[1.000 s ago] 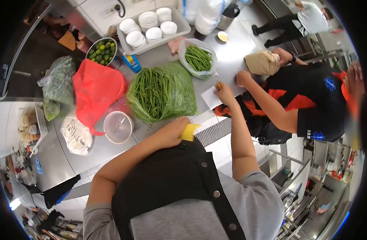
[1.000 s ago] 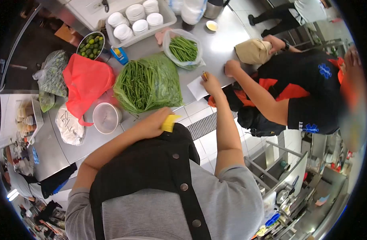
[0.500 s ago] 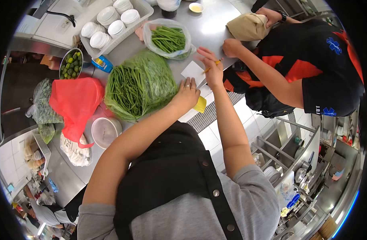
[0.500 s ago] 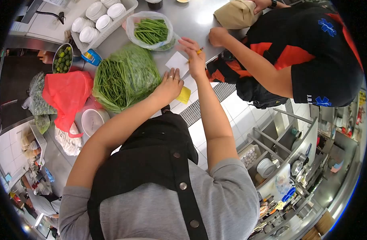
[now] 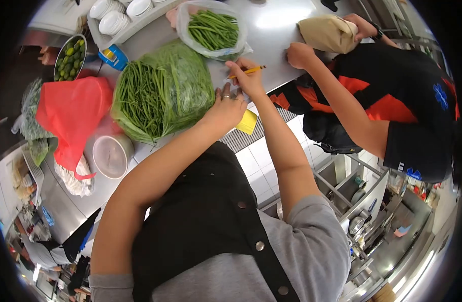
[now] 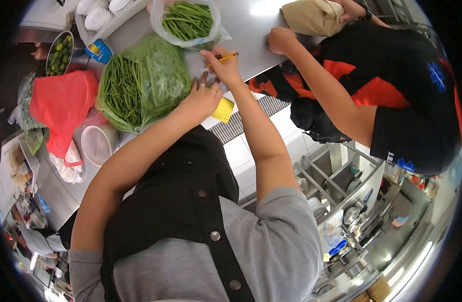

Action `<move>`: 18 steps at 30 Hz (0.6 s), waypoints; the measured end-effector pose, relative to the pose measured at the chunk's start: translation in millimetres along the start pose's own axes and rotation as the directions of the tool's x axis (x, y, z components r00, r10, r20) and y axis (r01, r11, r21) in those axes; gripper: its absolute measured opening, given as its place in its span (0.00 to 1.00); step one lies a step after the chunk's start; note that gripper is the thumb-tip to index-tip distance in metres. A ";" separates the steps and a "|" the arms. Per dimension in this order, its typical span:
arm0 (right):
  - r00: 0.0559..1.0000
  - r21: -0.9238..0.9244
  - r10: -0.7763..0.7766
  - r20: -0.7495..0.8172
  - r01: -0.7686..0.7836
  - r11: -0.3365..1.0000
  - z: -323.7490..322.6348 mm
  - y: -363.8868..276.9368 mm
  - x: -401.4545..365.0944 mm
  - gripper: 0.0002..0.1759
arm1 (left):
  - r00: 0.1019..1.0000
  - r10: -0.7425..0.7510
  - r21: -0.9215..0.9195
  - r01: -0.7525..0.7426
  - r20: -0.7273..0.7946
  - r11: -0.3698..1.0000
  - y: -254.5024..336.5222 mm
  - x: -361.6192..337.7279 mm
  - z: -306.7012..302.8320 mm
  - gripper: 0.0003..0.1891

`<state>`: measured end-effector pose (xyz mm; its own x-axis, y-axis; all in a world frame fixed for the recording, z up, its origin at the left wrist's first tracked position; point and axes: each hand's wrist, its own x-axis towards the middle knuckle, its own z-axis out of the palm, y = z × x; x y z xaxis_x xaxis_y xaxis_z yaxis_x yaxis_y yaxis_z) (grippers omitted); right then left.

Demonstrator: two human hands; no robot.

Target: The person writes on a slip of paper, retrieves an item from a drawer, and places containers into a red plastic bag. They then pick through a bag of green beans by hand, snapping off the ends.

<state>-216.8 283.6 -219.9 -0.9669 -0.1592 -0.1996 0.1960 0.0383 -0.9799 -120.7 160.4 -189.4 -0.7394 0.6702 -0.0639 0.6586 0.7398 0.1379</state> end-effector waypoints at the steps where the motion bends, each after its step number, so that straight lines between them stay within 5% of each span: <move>1: 0.997 -0.004 -0.072 -0.017 0.072 0.997 1.8 6.6 1.4 0.26 | 1.000 -0.016 -0.018 0.016 -0.025 1.000 0.6 0.8 3.3 0.18; 10: 0.932 -0.356 -0.363 0.003 0.340 0.870 -3.2 15.4 3.9 0.23 | 0.998 -0.042 -0.016 0.042 0.052 0.999 5.3 3.3 2.6 0.18; 13: 0.951 -0.301 -0.306 0.042 0.304 0.904 -5.2 15.3 3.8 0.23 | 0.996 -0.062 0.007 0.062 0.061 0.998 8.8 2.7 -0.3 0.19; 16: 0.997 -0.093 -0.056 -0.044 0.052 0.994 -2.6 8.1 -2.1 0.23 | 0.997 -0.059 0.033 0.058 0.054 0.998 8.9 1.5 -1.0 0.20; 18: 0.966 -0.272 -0.250 -0.064 0.224 0.936 -2.6 16.6 2.1 0.23 | 0.997 -0.055 0.033 0.053 0.045 0.998 8.4 1.2 -0.9 0.20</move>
<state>-216.0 286.5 -236.6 -0.9936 -0.0999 0.0527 -0.0779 0.2681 -0.9603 -116.1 167.4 -187.5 -0.7673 0.6307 -0.1161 0.6225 0.7760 0.1013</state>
